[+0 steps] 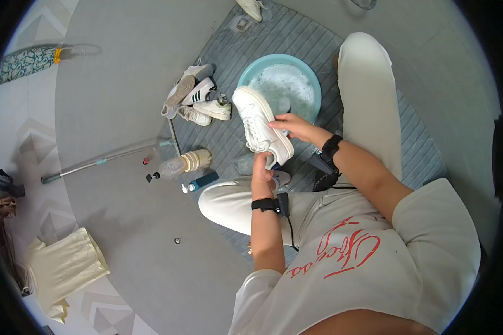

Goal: Scrubbing white sneakers with a brush and soapy water in a bucket.

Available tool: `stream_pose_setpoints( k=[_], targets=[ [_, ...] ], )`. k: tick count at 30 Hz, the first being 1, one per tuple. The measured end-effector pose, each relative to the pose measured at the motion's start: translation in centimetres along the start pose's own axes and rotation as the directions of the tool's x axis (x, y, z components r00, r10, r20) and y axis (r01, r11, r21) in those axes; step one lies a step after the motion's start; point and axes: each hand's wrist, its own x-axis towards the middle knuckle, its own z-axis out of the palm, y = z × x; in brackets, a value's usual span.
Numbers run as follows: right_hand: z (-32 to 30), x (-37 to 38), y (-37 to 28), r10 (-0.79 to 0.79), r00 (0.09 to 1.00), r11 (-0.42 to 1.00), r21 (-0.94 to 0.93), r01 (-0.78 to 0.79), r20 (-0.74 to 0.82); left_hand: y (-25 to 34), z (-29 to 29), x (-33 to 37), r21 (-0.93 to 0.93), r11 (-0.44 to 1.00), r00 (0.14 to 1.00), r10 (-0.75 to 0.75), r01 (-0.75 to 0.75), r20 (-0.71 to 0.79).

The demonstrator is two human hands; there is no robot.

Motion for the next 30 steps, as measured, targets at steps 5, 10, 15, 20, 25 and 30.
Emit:
stream_pose_setpoints(
  k=[5,10,15,20,25,30],
  targets=[
    [0.1,-0.1,-0.6,-0.035,0.997,0.997,-0.064,0.040,0.076,0.1,0.2,0.1,0.083,0.988,0.991,-0.127,0.131,-0.047],
    [0.2,0.8,0.4,-0.050,0.991,0.998,0.033,0.046,0.120,1.0,0.8,0.0,0.179,0.962,0.971,-0.178,0.205,-0.159],
    [-0.7,1.8,1.7,-0.165,0.974,0.986,-0.041,0.161,-0.154,2.3,0.3,1.2,0.372,0.927,0.982,0.108,-0.043,-0.155],
    [-1.4,2.6,2.4,-0.215,0.955,0.973,-0.127,0.192,-0.203,1.8,2.4,0.2,-0.055,0.996,0.998,0.063,-0.065,-0.029],
    [-0.9,3.5,2.0,-0.180,0.979,0.943,-0.299,0.145,-0.092,1.7,0.4,0.6,0.003,1.000,0.988,-0.005,0.004,0.153],
    [-2.9,6.7,4.0,-0.322,0.942,0.901,-0.335,0.275,-0.093,2.6,3.5,1.6,-0.093,0.992,0.996,0.092,-0.090,0.011]
  ],
)
